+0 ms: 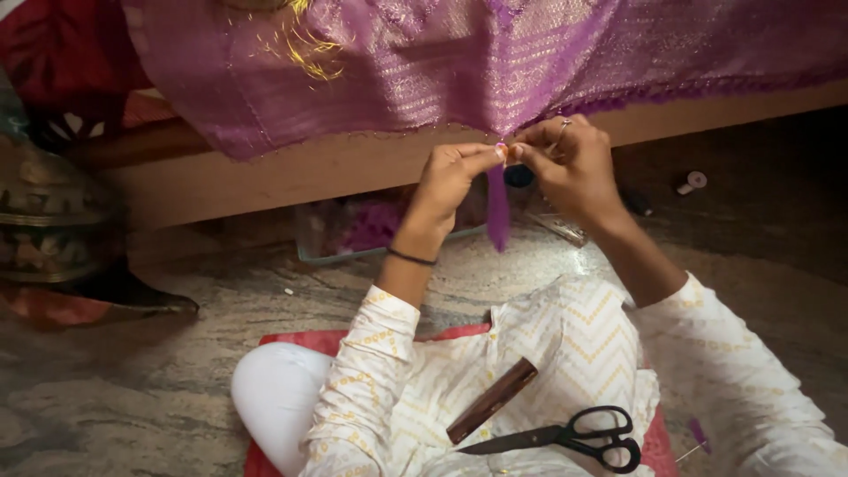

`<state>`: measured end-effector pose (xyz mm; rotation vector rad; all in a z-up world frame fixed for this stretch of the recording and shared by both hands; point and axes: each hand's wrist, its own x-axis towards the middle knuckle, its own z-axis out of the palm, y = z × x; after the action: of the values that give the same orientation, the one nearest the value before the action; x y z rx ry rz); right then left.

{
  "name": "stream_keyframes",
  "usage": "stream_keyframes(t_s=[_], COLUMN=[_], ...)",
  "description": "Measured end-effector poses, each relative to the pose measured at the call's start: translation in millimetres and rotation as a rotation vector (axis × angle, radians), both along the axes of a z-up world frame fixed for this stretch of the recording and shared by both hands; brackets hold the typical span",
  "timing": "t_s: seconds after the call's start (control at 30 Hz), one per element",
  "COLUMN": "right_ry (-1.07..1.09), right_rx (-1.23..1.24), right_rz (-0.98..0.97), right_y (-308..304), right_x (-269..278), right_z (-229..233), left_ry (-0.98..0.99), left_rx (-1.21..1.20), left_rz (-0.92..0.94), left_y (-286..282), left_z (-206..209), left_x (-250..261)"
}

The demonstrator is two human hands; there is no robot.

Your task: Sewing and cutting purple tassels onto the edge of a pink fabric garment.

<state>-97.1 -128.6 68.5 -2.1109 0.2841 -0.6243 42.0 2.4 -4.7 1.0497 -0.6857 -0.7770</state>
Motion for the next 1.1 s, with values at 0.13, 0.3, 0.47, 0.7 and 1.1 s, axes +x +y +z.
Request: stream_keyframes(t_s=[0.13,0.3,0.47,0.7,1.1], right_ry=[-0.044,0.101,0.037,0.245,0.023], right_rx=[-0.380,-0.720,-1.137,-1.453,-0.368], right_rz=[-0.060,-0.016,0.010,0.628,0.114], right_y=[1.4,-16.8,-29.8,14.2,-3.4], right_x=[3.2,-0.7,37.3,105.7,10.1], right_z=[4.6,31.9,50.7,76.2,-3.0], left_ry=[-0.063,-0.478,-1.005,-0.571,-0.045], left_rx=[0.024,0.348,0.319,0.309,-0.004], left_rz=[0.077,0.481,0.955,0.797,0.583], left_y=[-0.9,4.9,-7.3,-10.2,-19.6], left_z=[-0.8,19.4,2.6,0.3,-24.4], left_x=[-6.8,-34.1,-60.8,-69.9,-54.8])
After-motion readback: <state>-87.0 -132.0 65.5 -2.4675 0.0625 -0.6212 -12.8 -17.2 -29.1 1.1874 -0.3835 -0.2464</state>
